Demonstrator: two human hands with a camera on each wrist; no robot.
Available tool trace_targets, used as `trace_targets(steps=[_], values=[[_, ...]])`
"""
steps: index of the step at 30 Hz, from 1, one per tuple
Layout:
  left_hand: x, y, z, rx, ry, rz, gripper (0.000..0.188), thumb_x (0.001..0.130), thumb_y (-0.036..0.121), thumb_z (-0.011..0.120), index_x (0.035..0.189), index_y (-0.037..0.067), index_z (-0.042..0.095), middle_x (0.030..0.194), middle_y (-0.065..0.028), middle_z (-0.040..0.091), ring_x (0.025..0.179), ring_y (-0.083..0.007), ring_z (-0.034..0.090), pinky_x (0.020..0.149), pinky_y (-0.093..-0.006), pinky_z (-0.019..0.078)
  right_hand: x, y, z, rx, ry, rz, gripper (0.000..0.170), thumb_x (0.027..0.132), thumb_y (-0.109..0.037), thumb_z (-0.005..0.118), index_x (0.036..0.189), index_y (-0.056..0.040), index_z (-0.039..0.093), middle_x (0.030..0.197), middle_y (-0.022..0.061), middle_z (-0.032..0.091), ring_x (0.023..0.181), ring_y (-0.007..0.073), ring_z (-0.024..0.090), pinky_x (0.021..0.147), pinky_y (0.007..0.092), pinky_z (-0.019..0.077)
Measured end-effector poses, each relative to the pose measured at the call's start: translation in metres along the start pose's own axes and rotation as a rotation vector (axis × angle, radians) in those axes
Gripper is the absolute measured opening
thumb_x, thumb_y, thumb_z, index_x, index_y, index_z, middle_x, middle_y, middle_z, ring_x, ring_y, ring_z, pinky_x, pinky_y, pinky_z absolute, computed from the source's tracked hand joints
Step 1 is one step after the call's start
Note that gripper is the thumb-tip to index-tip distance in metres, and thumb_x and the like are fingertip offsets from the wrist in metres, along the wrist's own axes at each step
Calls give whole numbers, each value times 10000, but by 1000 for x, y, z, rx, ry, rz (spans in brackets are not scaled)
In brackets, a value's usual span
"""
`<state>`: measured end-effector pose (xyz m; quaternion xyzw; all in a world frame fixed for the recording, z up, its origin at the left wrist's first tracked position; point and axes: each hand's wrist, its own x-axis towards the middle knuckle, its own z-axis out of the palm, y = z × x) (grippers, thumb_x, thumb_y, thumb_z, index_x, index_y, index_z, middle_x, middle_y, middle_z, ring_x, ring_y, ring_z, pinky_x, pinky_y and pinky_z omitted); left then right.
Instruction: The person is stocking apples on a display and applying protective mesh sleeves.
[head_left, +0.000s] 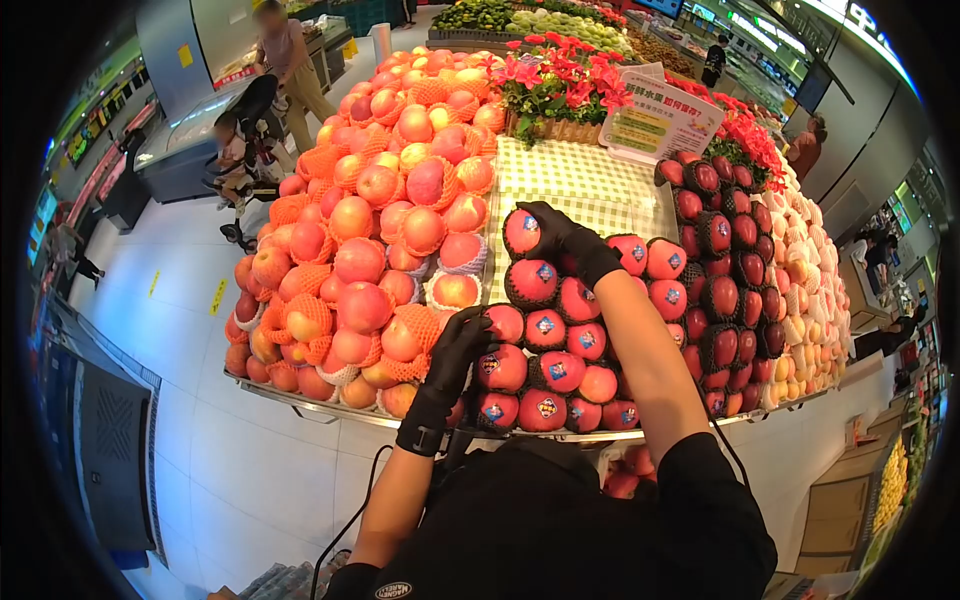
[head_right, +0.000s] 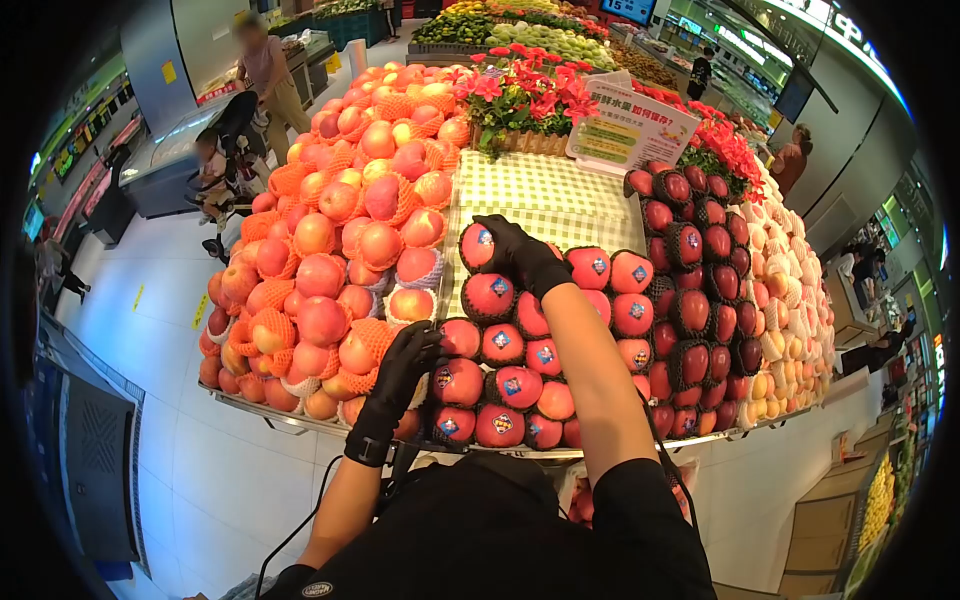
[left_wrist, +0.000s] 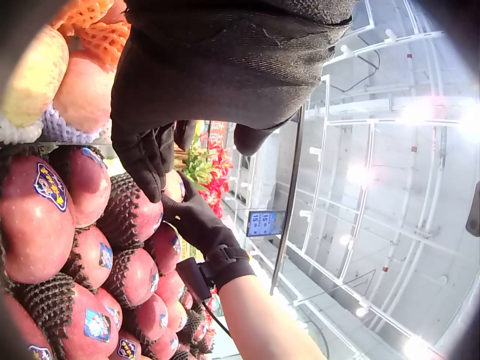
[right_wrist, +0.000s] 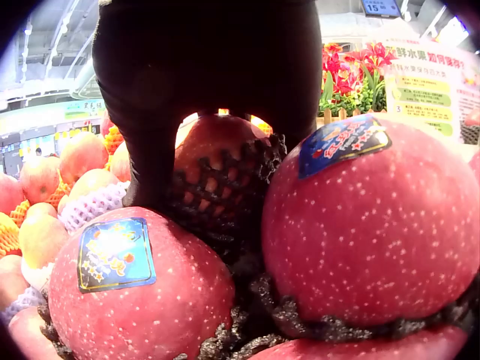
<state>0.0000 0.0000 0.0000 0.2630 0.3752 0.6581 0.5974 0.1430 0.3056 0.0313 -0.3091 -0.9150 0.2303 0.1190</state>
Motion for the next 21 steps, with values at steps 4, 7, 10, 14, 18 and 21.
trace_targets(steps=[4, 7, 10, 14, 18, 21], values=[[2, -8, 7, -39, -15, 23, 367, 995, 240, 523, 1291, 28, 471, 1166, -121, 597, 1040, -230, 613, 909, -388, 524, -23, -18, -17, 191, 39, 27, 950, 590, -248, 865, 1408, -72, 414, 1394, 157, 461, 1285, 330, 451, 1082, 382, 385], [0, -12, 7, -49, -21, 28, 370, 995, 250, 523, 1288, 29, 471, 1167, -122, 597, 1033, -234, 614, 907, -388, 524, -32, -34, -25, 237, 40, 85, 975, 570, -257, 865, 1413, -68, 412, 1383, 162, 471, 1278, 334, 456, 1068, 384, 394], [-1, -6, 6, -31, -5, 21, 365, 988, 257, 538, 1274, 35, 498, 1127, -89, 600, 995, -197, 615, 871, -354, 528, -23, -39, -19, 149, 62, 142, 1028, 542, -311, 858, 1429, -71, 398, 1379, 167, 473, 1273, 346, 455, 1061, 395, 399], [-6, -4, 5, -38, 13, 6, 353, 982, 258, 548, 1258, 40, 515, 1102, -76, 599, 971, -182, 616, 843, -339, 533, -8, -31, -6, 70, 43, 201, 1100, 502, -336, 885, 1448, -92, 381, 1420, 173, 423, 1318, 341, 407, 1079, 415, 389], [-11, -3, -2, 12, 15, 11, 379, 998, 293, 518, 1269, 31, 480, 1174, -130, 597, 1000, -241, 623, 892, -397, 535, -10, -41, -6, -69, 65, 203, 1103, 518, -371, 873, 1454, -86, 364, 1417, 196, 423, 1292, 370, 431, 1074, 429, 388], [-12, -1, -8, -6, 15, 0, 360, 1002, 276, 502, 1261, 28, 485, 1178, -133, 596, 991, -235, 627, 890, -388, 536, -11, -33, -6, -64, 135, 134, 1069, 544, -384, 869, 1446, -87, 378, 1385, 211, 447, 1265, 375, 452, 1066, 429, 396]])
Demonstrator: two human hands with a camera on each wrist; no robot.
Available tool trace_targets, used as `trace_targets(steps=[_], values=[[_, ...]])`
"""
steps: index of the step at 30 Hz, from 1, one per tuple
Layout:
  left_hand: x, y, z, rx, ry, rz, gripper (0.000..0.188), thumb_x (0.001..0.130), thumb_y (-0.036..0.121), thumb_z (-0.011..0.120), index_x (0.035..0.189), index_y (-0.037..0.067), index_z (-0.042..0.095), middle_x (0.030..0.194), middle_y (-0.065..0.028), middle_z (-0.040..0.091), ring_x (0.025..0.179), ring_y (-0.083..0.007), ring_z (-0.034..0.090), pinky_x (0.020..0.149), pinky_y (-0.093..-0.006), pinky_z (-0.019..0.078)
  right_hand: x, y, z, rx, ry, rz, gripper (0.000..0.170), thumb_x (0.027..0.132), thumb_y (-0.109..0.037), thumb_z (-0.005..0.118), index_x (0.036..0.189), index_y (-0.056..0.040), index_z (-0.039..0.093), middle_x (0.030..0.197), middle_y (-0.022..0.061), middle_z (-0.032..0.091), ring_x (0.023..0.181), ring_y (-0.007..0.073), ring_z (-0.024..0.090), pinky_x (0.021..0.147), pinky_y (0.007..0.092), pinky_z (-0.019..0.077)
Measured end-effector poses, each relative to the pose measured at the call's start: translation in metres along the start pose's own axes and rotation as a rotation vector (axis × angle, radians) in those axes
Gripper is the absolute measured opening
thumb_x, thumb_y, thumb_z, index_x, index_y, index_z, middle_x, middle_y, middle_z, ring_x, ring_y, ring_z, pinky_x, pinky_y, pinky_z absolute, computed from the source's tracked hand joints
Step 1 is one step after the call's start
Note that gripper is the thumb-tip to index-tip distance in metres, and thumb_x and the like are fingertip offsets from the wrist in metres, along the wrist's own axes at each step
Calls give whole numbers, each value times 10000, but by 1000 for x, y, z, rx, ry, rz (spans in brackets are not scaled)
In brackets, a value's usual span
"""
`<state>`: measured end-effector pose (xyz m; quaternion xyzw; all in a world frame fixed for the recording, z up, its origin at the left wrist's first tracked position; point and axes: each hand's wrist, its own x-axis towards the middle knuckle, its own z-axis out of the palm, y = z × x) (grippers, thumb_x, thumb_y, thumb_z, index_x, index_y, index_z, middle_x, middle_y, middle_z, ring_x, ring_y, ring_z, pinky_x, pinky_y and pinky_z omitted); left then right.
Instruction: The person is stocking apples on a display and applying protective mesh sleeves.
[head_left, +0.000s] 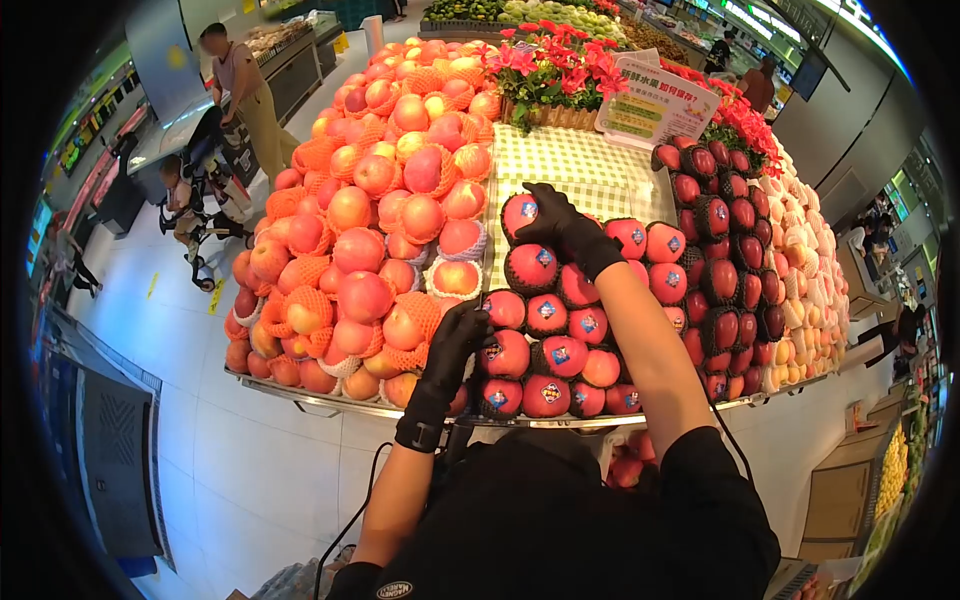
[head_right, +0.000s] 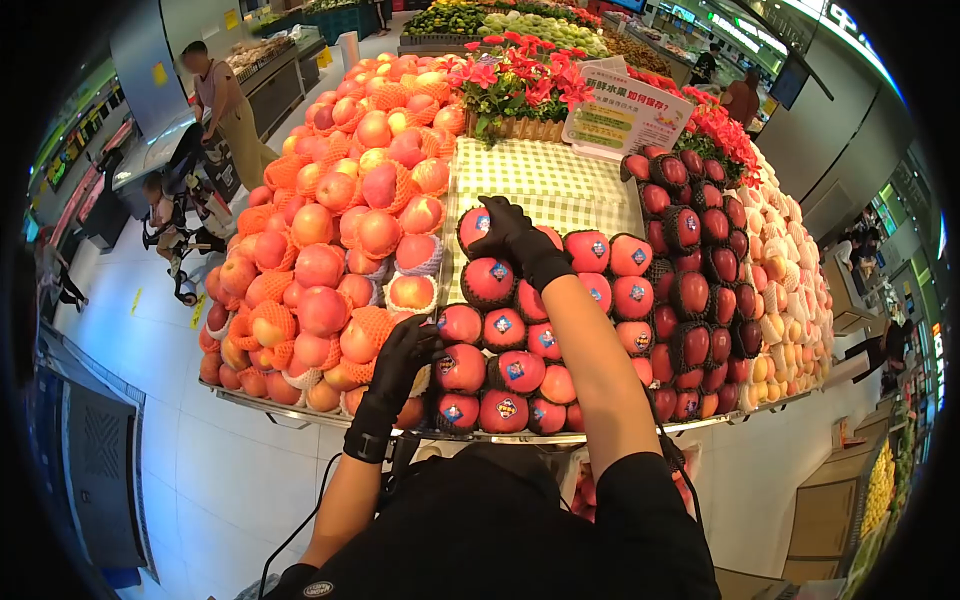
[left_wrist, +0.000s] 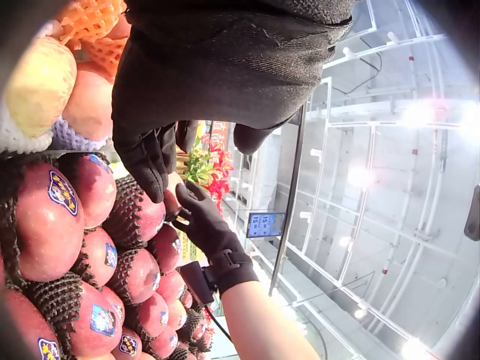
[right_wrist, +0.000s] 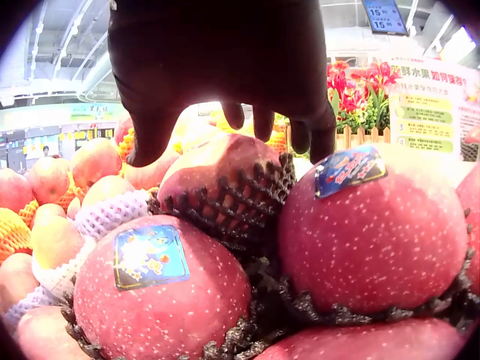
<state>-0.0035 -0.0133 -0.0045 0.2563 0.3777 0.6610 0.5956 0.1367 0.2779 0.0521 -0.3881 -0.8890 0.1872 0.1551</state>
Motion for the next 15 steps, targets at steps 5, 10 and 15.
trace_targets(steps=[5, 10, 15], values=[[3, 3, -4, 6, 13, 16, 302, 1003, 233, 479, 1209, 17, 520, 1115, -127, 612, 984, -227, 634, 867, -364, 539, -27, 1, -14, 267, 266, 7, 595, 811, -257, 739, 1325, -62, 511, 1298, 182, 551, 975, 236, 632, 886, 347, 498], [14, 3, -7, -12, 54, 38, 261, 1013, 275, 471, 940, 33, 538, 873, -66, 570, 809, -176, 579, 776, -325, 511, -71, 1, -28, 430, 447, 125, 241, 885, -241, 633, 882, -1, 648, 702, 76, 639, 646, 175, 593, 664, 316, 495], [30, -10, -21, 54, 60, 136, 362, 1026, 312, 418, 737, 96, 426, 685, -9, 420, 636, -143, 426, 635, -312, 415, -141, -15, -37, 532, 411, 310, 311, 908, -284, 593, 777, -2, 604, 661, 48, 564, 619, 104, 498, 582, 318, 421]])
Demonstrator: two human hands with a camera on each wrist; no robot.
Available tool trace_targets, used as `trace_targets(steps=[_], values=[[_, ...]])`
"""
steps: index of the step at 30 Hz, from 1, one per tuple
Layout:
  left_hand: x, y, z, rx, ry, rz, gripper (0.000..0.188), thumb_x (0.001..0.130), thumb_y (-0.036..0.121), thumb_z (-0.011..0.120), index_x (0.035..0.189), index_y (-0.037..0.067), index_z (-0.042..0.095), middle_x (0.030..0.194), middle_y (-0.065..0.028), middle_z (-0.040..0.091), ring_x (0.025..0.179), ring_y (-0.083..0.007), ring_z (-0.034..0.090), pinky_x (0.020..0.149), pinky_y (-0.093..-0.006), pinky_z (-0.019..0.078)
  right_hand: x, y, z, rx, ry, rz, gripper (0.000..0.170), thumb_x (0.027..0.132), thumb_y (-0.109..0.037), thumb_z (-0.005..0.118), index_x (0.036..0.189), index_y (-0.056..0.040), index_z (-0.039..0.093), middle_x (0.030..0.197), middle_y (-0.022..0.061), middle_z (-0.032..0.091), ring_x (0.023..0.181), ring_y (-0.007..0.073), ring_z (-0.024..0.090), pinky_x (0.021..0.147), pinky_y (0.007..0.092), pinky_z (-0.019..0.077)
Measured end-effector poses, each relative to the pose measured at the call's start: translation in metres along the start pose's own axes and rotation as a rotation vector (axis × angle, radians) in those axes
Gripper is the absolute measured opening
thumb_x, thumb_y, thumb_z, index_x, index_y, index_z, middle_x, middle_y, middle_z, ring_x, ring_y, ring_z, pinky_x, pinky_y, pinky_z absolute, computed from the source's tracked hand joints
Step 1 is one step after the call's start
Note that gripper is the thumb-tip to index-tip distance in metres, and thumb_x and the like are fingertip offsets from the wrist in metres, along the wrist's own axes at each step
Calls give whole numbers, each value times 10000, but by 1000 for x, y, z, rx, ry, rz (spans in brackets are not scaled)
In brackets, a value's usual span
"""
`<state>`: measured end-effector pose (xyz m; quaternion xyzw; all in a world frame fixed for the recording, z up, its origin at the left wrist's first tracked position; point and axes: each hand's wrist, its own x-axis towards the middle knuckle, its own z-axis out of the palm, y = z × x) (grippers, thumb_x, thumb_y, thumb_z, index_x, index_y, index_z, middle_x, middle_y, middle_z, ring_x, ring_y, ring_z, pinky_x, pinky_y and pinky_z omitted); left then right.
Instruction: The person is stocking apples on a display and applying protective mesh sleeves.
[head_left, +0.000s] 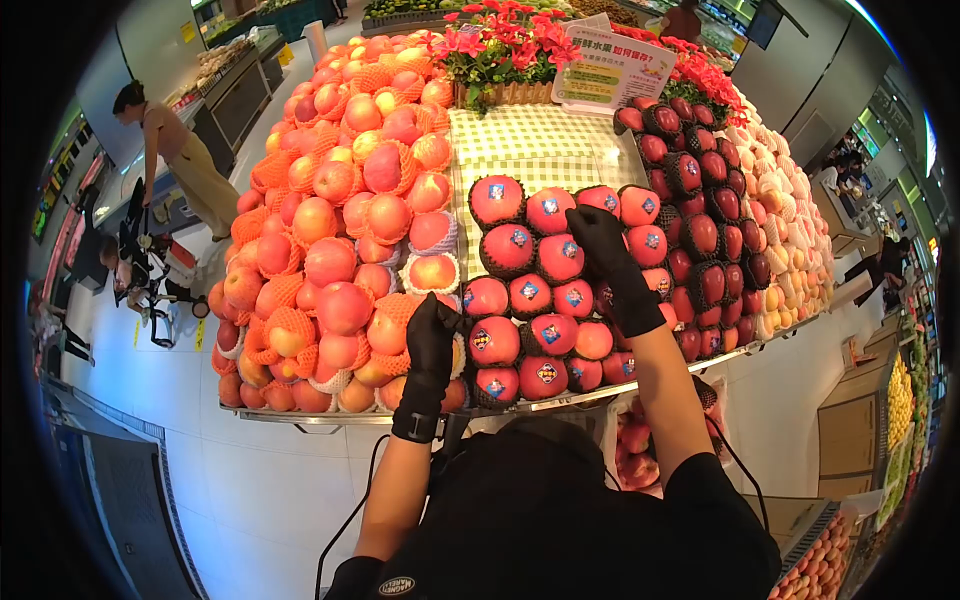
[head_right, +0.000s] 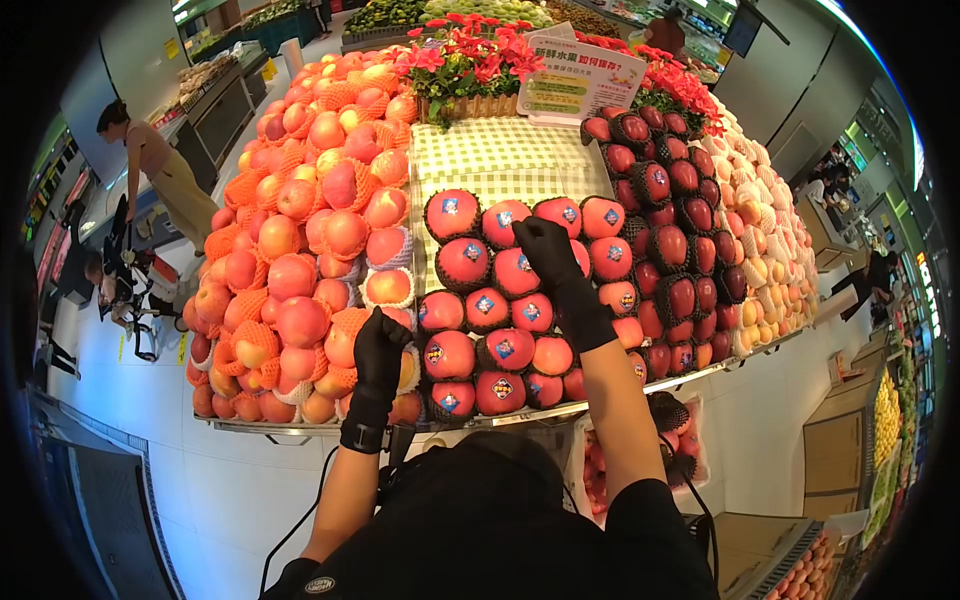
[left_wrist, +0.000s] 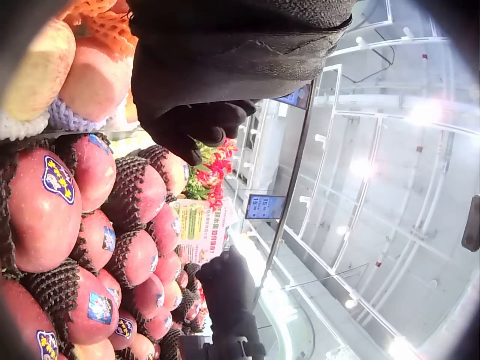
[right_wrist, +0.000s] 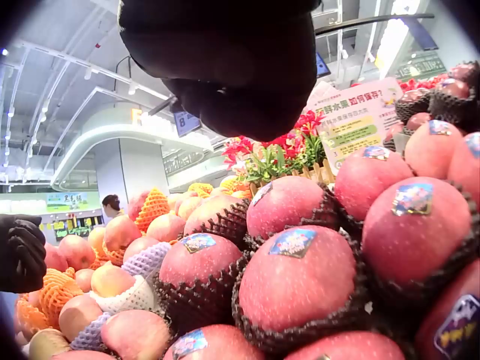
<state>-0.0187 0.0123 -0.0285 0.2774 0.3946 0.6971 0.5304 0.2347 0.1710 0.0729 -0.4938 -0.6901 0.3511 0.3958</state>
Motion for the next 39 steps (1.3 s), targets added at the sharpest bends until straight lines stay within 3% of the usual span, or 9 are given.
trace_targets(steps=[5, 16, 19, 21, 24, 30, 34, 37, 39], values=[[3, 7, 11, -312, -97, -206, 389, 1012, 290, 417, 656, 145, 354, 593, 18, 309, 551, -129, 322, 557, -281, 332, -58, 38, -18, 99, 24, 145, 274, 876, -225, 564, 688, -26, 585, 639, 38, 548, 597, 100, 483, 559, 309, 408], [2, 9, 8, -297, -176, -392, 421, 1007, 285, 399, 613, 182, 291, 529, 49, 229, 441, -95, 195, 430, -259, 177, -207, 161, -37, -700, 216, -334, 117, 815, -107, 546, 718, -42, 538, 628, 154, 497, 608, 316, 546, 516, 413, 385], [2, 5, 4, -313, -227, -456, 431, 1005, 285, 404, 603, 183, 287, 524, 52, 230, 440, -92, 198, 432, -261, 183, -251, 124, -32, -611, 251, -103, 82, 762, -55, 548, 684, -56, 520, 632, 187, 473, 558, 340, 501, 506, 413, 377], [1, 0, 1, -320, -223, -496, 435, 1002, 283, 410, 598, 185, 283, 522, 53, 233, 440, -90, 200, 433, -262, 185, -271, 134, -24, -566, 364, -144, 152, 816, -82, 556, 671, -45, 526, 597, 131, 487, 522, 251, 477, 506, 373, 374], [-1, -3, -1, -342, -257, -525, 420, 1012, 290, 388, 615, 180, 307, 528, 49, 260, 428, -96, 194, 412, -261, 184, -299, 128, -17, 89, 405, 415, 243, 894, -168, 562, 693, -33, 557, 578, 47, 483, 535, 144, 451, 514, 345, 370], [-8, -7, 8, -294, -178, -550, 422, 1017, 296, 377, 617, 179, 306, 520, 50, 244, 426, -95, 191, 405, -259, 182, -340, 151, -10, -239, 421, 398, 408, 912, -349, 589, 681, -13, 601, 575, 17, 535, 500, 105, 469, 466, 303, 372], [-11, -15, 9, -197, -252, -526, 418, 1016, 305, 377, 620, 176, 333, 520, 47, 257, 419, -98, 210, 400, -262, 205, -352, 148, -10, 2, 442, 896, 298, 897, -281, 584, 745, -31, 635, 618, 57, 583, 445, 137, 512, 418, 289, 402], [-13, -19, 11, -247, -286, -598, 416, 1014, 308, 376, 621, 173, 355, 521, 43, 272, 419, -102, 229, 402, -266, 222, -373, 167, -4, 33, 484, 863, 359, 905, -297, 562, 696, -14, 632, 585, 69, 603, 467, 183, 580, 418, 330, 432], [-14, -22, 13, -320, -297, -664, 414, 1012, 305, 376, 621, 168, 366, 520, 38, 283, 427, -105, 253, 414, -269, 239, -399, 179, -9, -103, 337, 725, 179, 812, -208, 643, 758, -40, 679, 625, 83, 625, 483, 200, 592, 464, 341, 465]])
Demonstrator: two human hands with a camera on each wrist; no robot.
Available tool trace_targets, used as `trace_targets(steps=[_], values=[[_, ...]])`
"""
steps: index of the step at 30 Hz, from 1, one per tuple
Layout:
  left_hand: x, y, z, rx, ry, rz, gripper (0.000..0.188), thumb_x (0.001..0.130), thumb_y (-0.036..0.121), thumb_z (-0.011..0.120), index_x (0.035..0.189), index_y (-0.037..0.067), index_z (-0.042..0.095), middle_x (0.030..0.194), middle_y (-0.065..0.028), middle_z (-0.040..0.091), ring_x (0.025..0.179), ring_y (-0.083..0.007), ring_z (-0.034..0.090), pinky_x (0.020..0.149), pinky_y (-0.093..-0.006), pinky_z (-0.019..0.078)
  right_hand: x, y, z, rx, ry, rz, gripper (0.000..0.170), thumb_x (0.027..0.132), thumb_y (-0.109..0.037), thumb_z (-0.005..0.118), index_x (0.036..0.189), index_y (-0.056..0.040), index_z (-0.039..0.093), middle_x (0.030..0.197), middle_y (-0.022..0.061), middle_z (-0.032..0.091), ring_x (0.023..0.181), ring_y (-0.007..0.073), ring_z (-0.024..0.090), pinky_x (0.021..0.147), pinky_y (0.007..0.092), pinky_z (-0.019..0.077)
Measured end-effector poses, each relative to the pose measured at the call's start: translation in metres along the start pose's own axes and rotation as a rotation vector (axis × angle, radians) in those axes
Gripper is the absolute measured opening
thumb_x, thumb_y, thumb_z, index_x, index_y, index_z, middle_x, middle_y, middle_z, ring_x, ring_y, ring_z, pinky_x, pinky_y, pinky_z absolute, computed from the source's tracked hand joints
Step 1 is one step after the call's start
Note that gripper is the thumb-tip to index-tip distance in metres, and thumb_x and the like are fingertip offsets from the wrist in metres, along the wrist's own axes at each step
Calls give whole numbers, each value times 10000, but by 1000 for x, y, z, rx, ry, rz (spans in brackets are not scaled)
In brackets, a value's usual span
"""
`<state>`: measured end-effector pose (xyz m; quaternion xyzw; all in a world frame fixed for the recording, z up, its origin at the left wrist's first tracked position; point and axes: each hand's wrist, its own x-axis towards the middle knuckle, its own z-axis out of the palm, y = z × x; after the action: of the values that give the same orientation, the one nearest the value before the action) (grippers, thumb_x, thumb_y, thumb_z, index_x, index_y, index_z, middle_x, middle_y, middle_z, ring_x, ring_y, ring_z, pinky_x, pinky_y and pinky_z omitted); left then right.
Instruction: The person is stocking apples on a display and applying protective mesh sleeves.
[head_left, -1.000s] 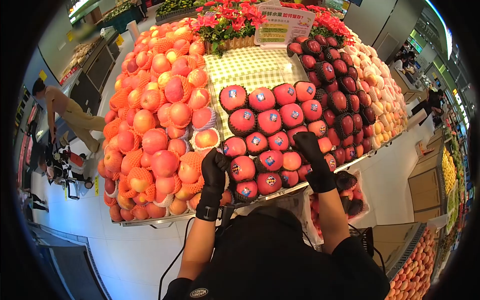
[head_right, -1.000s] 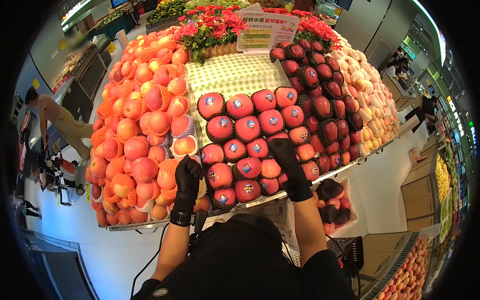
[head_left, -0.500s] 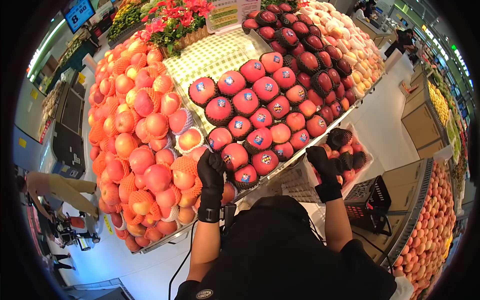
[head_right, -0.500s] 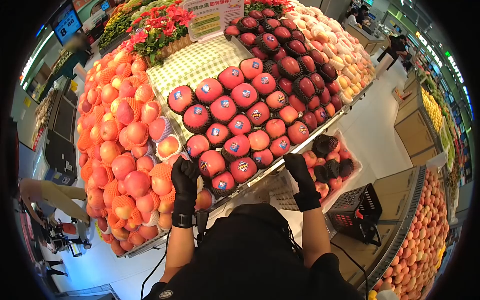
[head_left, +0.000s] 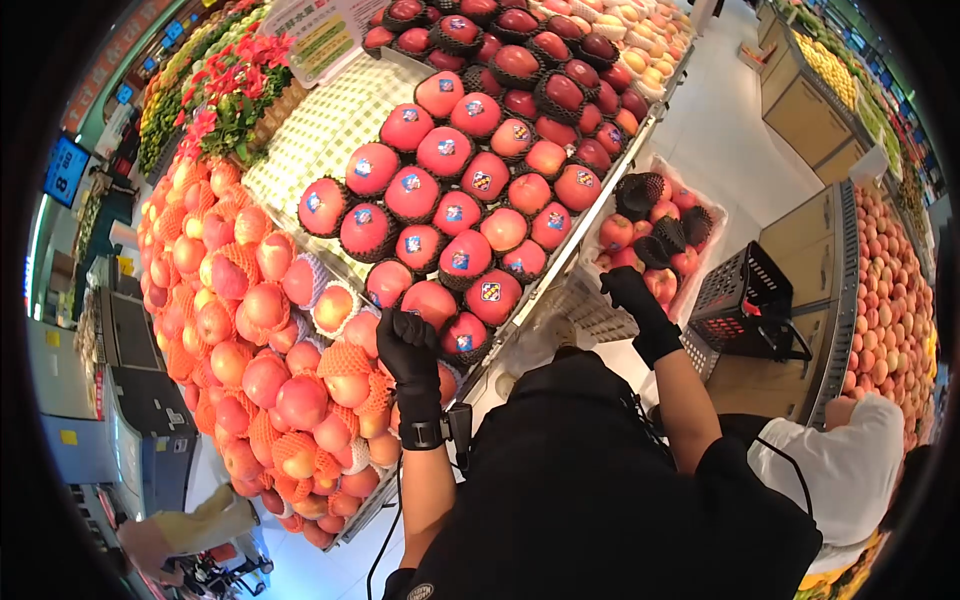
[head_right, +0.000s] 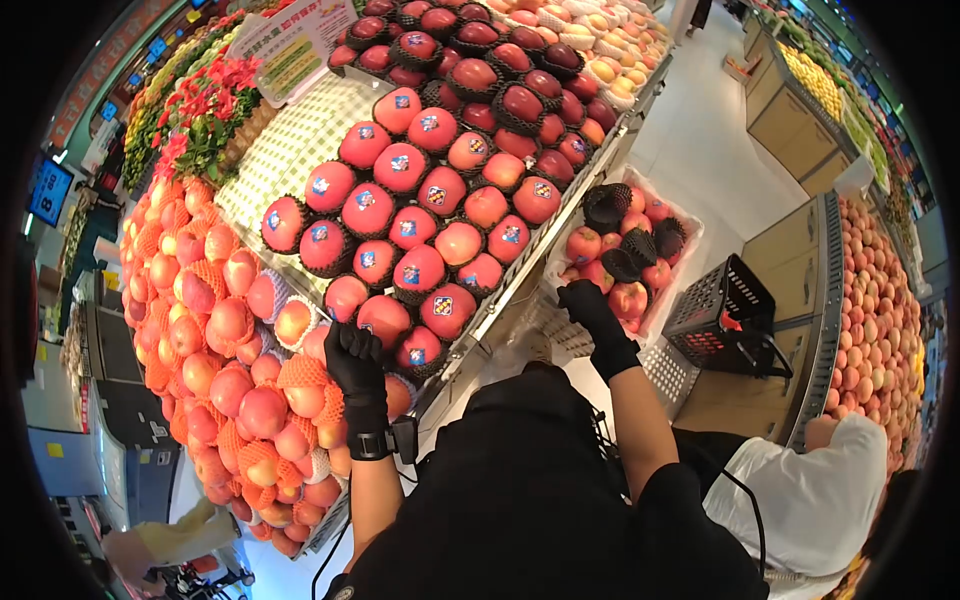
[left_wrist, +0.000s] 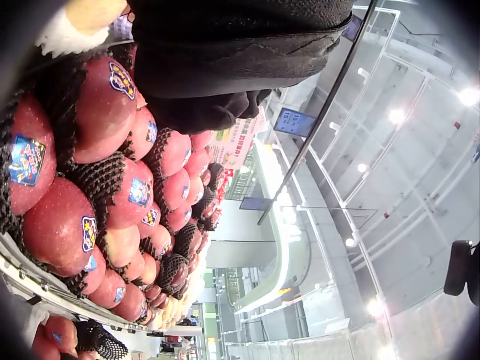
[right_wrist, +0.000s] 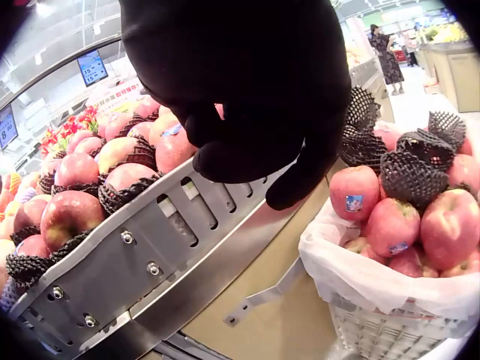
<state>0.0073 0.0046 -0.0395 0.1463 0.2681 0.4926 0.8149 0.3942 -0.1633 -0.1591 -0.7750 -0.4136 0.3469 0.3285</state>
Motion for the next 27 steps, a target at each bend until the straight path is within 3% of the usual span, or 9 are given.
trace_targets(steps=[8, 11, 14, 16, 18, 20, 21, 23, 27], values=[[5, -12, 25, 61, -97, 56, 341, 942, 190, 401, 614, 166, 310, 527, 45, 251, 443, -88, 248, 442, -248, 221, 28, 112, 5, -612, 131, -690, 407, 430, -147, 791, 823, -106, 698, 612, 90, 590, 550, 254, 580, 585, 373, 489], [8, -17, 32, 114, -113, 51, 336, 932, 184, 412, 615, 170, 302, 527, 45, 244, 434, -84, 239, 422, -241, 206, 41, 131, -4, -628, 20, -650, 293, 563, -110, 769, 844, -98, 689, 635, 97, 592, 580, 248, 594, 596, 359, 493], [16, -23, 33, 148, -89, 60, 387, 994, 253, 402, 621, 165, 344, 521, 51, 261, 429, -80, 229, 408, -246, 197, 42, 112, -18, 497, -88, 344, 141, 729, -115, 711, 861, -79, 677, 673, 83, 610, 663, 213, 623, 616, 327, 495], [21, -30, 42, 152, -73, 76, 387, 997, 257, 403, 626, 173, 333, 525, 55, 254, 433, -75, 225, 406, -242, 193, 82, 190, 0, -218, 82, 76, 89, 812, -131, 650, 870, -66, 669, 701, 74, 619, 695, 199, 625, 610, 322, 493], [24, -37, 51, 164, -54, 76, 403, 1015, 289, 395, 634, 184, 317, 531, 63, 245, 434, -72, 216, 402, -242, 187, 93, 200, -15, -392, 288, -150, 91, 853, -128, 614, 884, -59, 665, 710, 59, 616, 701, 186, 616, 597, 320, 487], [33, -42, 52, 206, -15, 113, 413, 1022, 314, 392, 637, 187, 316, 532, 65, 244, 431, -74, 212, 400, -244, 186, 77, 130, -58, -10, 528, -321, 95, 850, -106, 603, 903, -58, 665, 702, 38, 603, 680, 173, 597, 577, 322, 475], [39, -46, 50, 234, -21, 117, 418, 1030, 333, 384, 639, 189, 336, 528, 65, 261, 422, -73, 216, 399, -237, 193, 86, 147, -56, 206, 540, -218, 91, 844, -114, 576, 822, -41, 625, 772, 127, 612, 651, 248, 601, 630, 396, 492], [39, -56, 73, 193, -92, 74, 421, 1033, 347, 383, 642, 191, 354, 528, 66, 277, 416, -71, 225, 398, -231, 201, 76, 93, -89, 344, 565, 55, 115, 852, -125, 570, 834, -27, 627, 814, 141, 627, 692, 264, 606, 650, 409, 489], [44, -76, 106, 301, 188, 118, 428, 1036, 384, 386, 655, 189, 388, 526, 69, 303, 414, -66, 252, 397, -222, 212, 114, 116, -129, -80, 531, -14, 190, 854, -153, 579, 930, 2, 657, 913, 171, 661, 803, 294, 642, 743, 413, 504]])
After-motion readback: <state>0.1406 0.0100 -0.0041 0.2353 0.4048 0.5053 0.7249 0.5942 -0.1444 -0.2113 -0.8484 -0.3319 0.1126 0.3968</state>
